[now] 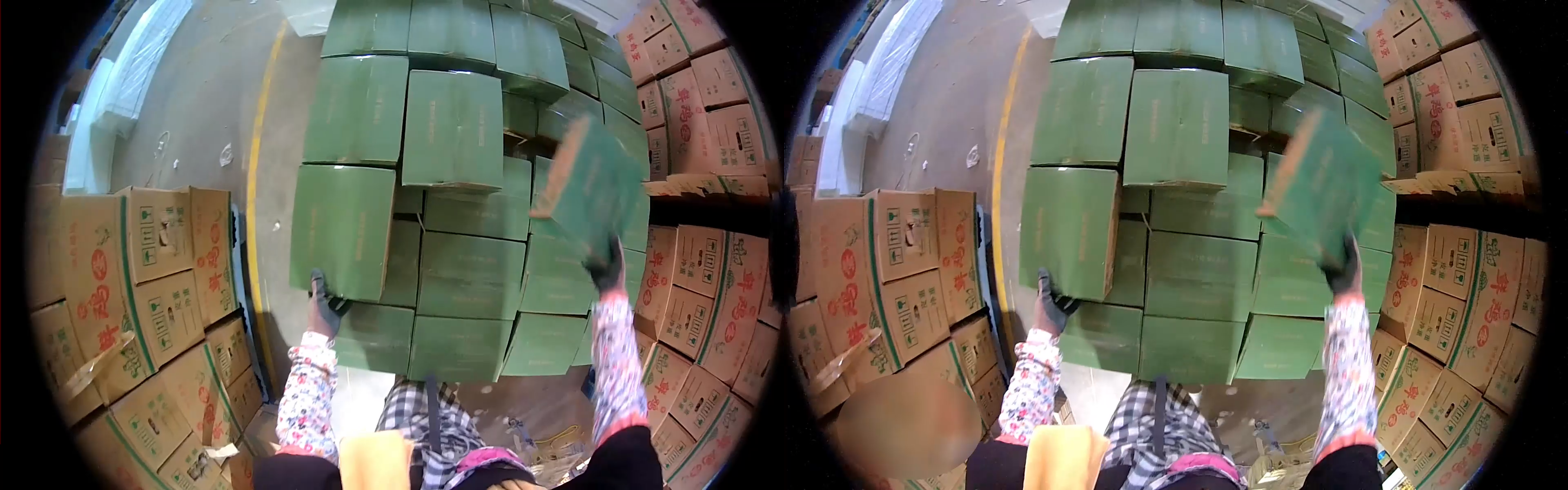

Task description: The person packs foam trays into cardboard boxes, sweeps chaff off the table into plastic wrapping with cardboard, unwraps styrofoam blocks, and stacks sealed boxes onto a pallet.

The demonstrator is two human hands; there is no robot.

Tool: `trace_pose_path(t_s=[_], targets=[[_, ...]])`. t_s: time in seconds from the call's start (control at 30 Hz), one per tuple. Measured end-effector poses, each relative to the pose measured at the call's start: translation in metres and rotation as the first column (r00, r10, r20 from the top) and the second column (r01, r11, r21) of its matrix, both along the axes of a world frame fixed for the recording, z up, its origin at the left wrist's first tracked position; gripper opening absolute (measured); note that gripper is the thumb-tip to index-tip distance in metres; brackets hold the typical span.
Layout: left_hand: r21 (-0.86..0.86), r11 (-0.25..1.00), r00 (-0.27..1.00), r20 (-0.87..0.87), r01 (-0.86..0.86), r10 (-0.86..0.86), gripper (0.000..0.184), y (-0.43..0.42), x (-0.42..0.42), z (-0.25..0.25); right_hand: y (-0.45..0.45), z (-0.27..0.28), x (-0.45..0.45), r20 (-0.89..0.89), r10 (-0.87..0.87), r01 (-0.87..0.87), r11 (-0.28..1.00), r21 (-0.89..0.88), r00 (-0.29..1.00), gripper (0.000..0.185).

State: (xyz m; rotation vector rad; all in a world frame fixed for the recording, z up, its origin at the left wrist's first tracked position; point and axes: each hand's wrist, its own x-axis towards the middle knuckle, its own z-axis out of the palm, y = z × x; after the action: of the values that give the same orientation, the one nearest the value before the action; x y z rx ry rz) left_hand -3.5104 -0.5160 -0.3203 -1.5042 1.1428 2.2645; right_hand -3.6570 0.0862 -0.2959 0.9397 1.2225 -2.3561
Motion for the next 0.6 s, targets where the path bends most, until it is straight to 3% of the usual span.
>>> trace_pose_path(t_s=[0.03, 0.07, 0.13, 0.23, 0.27, 0.33, 0.4, 0.43, 0.47, 0.5, 0.53, 0.6], targets=[[-0.007, 1.0, 1.0, 0.007, 0.02, -0.02, 0.066, -0.002, 0.006, -0.008, -0.03, 0.005, -0.04, 0.043, -0.002, -0.005, 0.984, 0.177, 0.999, 0.047], [-0.021, 0.998, 0.999, 0.006, 0.053, -0.053, 0.067, 0.0, 0.003, -0.002, -0.038, -0.017, -0.072, -0.066, 0.072, -0.054, 0.968, 0.244, 0.995, 0.046], [-0.051, 0.994, 0.994, 0.055, 0.093, -0.091, 0.07, 0.002, -0.001, -0.001, -0.068, -0.013, -0.11, 0.033, 0.264, -0.253, 0.871, 0.422, 0.964, 0.052], [-0.118, 0.992, 0.993, 0.119, 0.033, -0.018, 0.072, 0.01, -0.004, 0.005, -0.109, -0.004, -0.094, -0.004, 0.125, -0.104, 0.846, 0.523, 0.992, 0.056], [-0.125, 0.992, 0.995, 0.1, 0.001, 0.012, 0.072, 0.011, -0.003, 0.005, -0.117, 0.009, -0.068, -0.04, 0.115, -0.071, 0.812, 0.58, 0.993, 0.058], [-0.123, 0.991, 0.998, 0.049, -0.043, 0.049, 0.072, 0.014, -0.002, -0.005, -0.107, -0.027, 0.009, -0.125, 0.106, -0.01, 0.802, 0.598, 0.987, 0.071], [-0.308, 0.946, 0.993, 0.032, -0.101, 0.116, 0.056, 0.034, 0.01, -0.024, -0.109, -0.033, 0.116, 0.015, 0.125, -0.105, 0.751, 0.652, 0.992, 0.083], [-0.282, 0.958, 0.993, 0.089, -0.048, 0.076, 0.048, 0.059, 0.021, -0.018, -0.109, -0.028, 0.173, 0.084, 0.135, -0.158, 0.784, 0.601, 0.987, 0.08], [-0.261, 0.965, 0.989, 0.142, 0.009, 0.029, 0.041, 0.092, 0.03, -0.007, -0.112, -0.014, 0.226, 0.214, 0.13, -0.242, 0.696, 0.676, 0.968, 0.074], [-0.186, 0.975, 0.988, 0.113, 0.122, -0.102, 0.038, 0.134, 0.039, 0.016, -0.109, -0.045, 0.298, 0.136, -0.037, -0.034, 0.872, 0.489, 0.99, 0.064], [-0.116, 0.963, 0.969, 0.08, 0.242, -0.234, 0.036, 0.181, 0.057, 0.038, -0.109, -0.036, 0.357, 0.201, -0.059, -0.068, 0.818, 0.571, 0.978, 0.052], [0.06, 0.853, 0.853, 0.034, 0.518, -0.52, 0.04, 0.264, 0.102, 0.05, -0.111, -0.006, 0.458, 0.347, -0.239, 0.104, 0.925, 0.365, 0.907, 0.04]])
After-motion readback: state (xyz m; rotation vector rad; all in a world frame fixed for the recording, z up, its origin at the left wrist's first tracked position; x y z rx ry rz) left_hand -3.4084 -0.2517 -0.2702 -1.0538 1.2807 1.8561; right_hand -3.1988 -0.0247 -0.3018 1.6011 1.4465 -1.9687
